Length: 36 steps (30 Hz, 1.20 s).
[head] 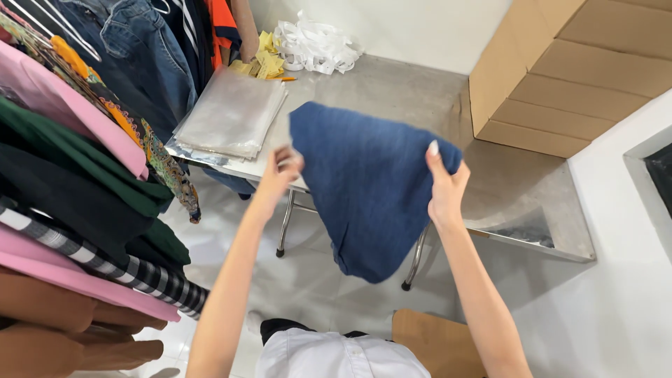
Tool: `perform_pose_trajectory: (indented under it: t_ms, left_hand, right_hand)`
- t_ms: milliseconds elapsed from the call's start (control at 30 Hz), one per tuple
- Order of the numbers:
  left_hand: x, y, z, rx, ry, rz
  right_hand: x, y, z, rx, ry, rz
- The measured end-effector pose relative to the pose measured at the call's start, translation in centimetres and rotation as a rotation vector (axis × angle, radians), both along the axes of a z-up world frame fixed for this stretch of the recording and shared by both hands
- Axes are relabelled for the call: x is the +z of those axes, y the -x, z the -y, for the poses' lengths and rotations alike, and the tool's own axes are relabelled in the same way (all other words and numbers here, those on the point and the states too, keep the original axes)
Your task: Removing various clothing items from hangers and folding them on a metal table
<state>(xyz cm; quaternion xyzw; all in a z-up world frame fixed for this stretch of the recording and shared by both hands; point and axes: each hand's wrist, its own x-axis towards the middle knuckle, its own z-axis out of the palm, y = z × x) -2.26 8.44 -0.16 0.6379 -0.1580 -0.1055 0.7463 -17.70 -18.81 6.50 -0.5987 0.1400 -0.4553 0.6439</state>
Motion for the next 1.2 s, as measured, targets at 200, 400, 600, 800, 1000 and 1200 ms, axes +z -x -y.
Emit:
perform_pose_trajectory:
  t_ms: [200, 400, 600, 800, 1000, 1200]
  left_hand:
    - [-0.5, 4.4, -0.2, -0.747, -0.259, -0.634]
    - [-12.0, 5.7, 7.8, -1.121, 0.063, -1.242]
    - [-13.1, 7.4, 10.9, -0.817, 0.045, -1.387]
    - [-9.1, 8.5, 9.9, -0.646, 0.201, -1.274]
    - [-4.9, 9.3, 8.1, -0.451, 0.373, -1.146]
    - [1.3, 10.3, 5.5, -0.232, 0.53, -0.999]
  right_hand:
    - [-0.5, -3.4, 4.5, -0.023, -0.085, -0.002]
    - [4.6, -1.6, -4.5, 0.145, -0.38, -0.091]
    - [10.5, 1.9, -9.7, 0.419, -0.82, -0.233]
    - [6.5, 2.9, -5.9, 0.492, -0.905, -0.449]
    - [2.5, 4.9, -0.6, 0.416, -0.871, -0.493]
    - [-1.0, 3.2, 2.8, 0.386, -0.759, -0.454]
